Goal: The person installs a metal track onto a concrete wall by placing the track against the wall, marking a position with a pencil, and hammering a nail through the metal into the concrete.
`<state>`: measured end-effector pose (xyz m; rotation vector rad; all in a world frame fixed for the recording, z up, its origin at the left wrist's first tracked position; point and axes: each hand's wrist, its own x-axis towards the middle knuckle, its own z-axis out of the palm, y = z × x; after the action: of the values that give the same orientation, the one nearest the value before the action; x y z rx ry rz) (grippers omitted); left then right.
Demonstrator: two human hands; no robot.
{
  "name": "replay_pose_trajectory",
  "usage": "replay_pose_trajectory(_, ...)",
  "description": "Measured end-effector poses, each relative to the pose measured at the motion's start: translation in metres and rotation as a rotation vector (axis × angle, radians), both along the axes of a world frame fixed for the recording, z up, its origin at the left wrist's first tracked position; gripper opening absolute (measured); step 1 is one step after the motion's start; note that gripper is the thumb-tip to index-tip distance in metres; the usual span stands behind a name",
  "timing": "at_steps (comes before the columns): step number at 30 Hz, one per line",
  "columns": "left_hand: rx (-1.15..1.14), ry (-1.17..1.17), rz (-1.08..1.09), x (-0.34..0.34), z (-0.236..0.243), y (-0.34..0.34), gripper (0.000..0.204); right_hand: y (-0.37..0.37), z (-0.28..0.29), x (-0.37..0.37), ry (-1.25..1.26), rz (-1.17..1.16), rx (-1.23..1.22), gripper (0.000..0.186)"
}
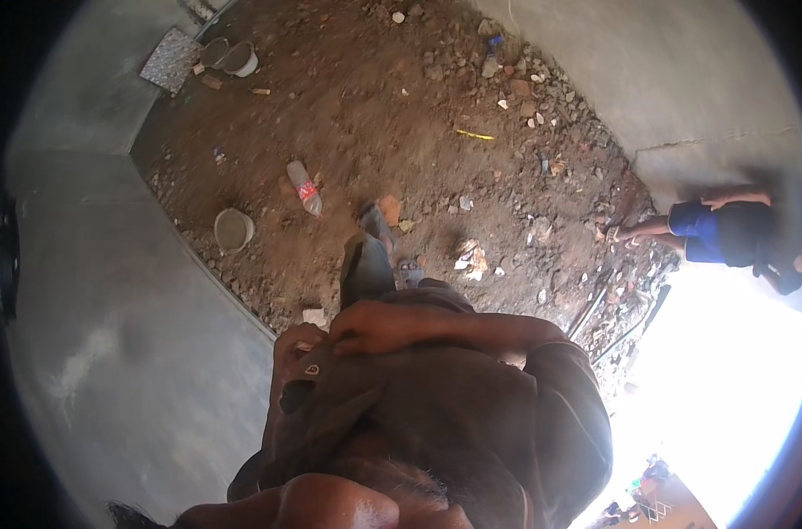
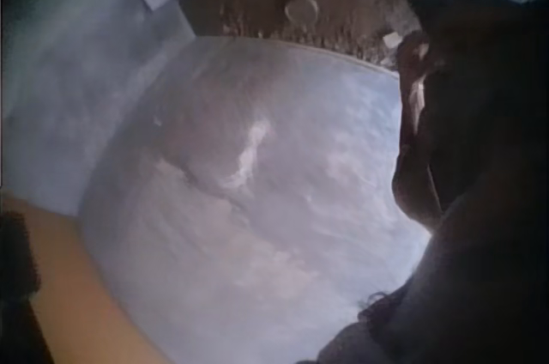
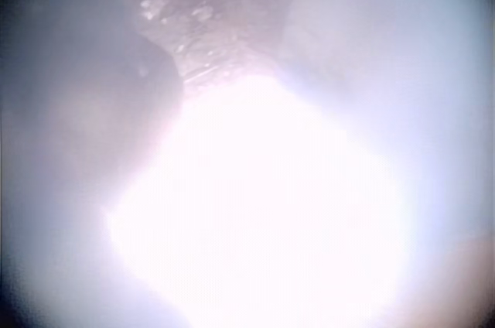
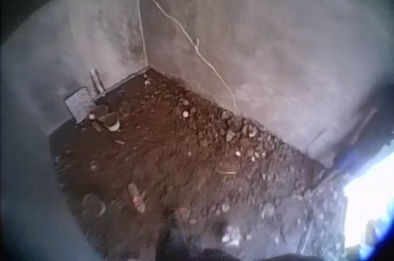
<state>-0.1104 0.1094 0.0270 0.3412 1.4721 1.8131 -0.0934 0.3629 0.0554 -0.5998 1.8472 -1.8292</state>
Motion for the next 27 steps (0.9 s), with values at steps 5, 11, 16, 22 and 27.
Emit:
replay_pose_trajectory(5, 0.125, -0.042, -0.177, -0.123, -0.025, 0.053, 0.034, 0.04, -0.021, -0.093, 0.047, -0.14, 0.035, 0.015)
replay_pose_trajectory(11, -0.008, 0.412, -0.376, -0.289, 0.026, 0.151, 0.031, 0.113, 0.006, -0.216, -0.013, -0.296, 0.06, 0.014)
replay_pose_trajectory(16, 0.009, 0.374, -0.543, -0.375, 0.031, 0.208, 0.029, 0.161, -0.002, -0.273, -0.207, -0.221, -0.068, 0.015)
replay_pose_trajectory(22, -0.129, 0.106, -0.483, -0.426, 0.019, 0.264, 0.026, 0.244, -0.038, -0.348, -0.04, -0.133, -0.305, 0.016)
replay_pose_trajectory(27, -0.22, 0.178, -0.241, -0.463, 0.014, 0.326, 0.026, 0.318, -0.06, -0.439, -0.234, 0.127, -0.318, 0.018)
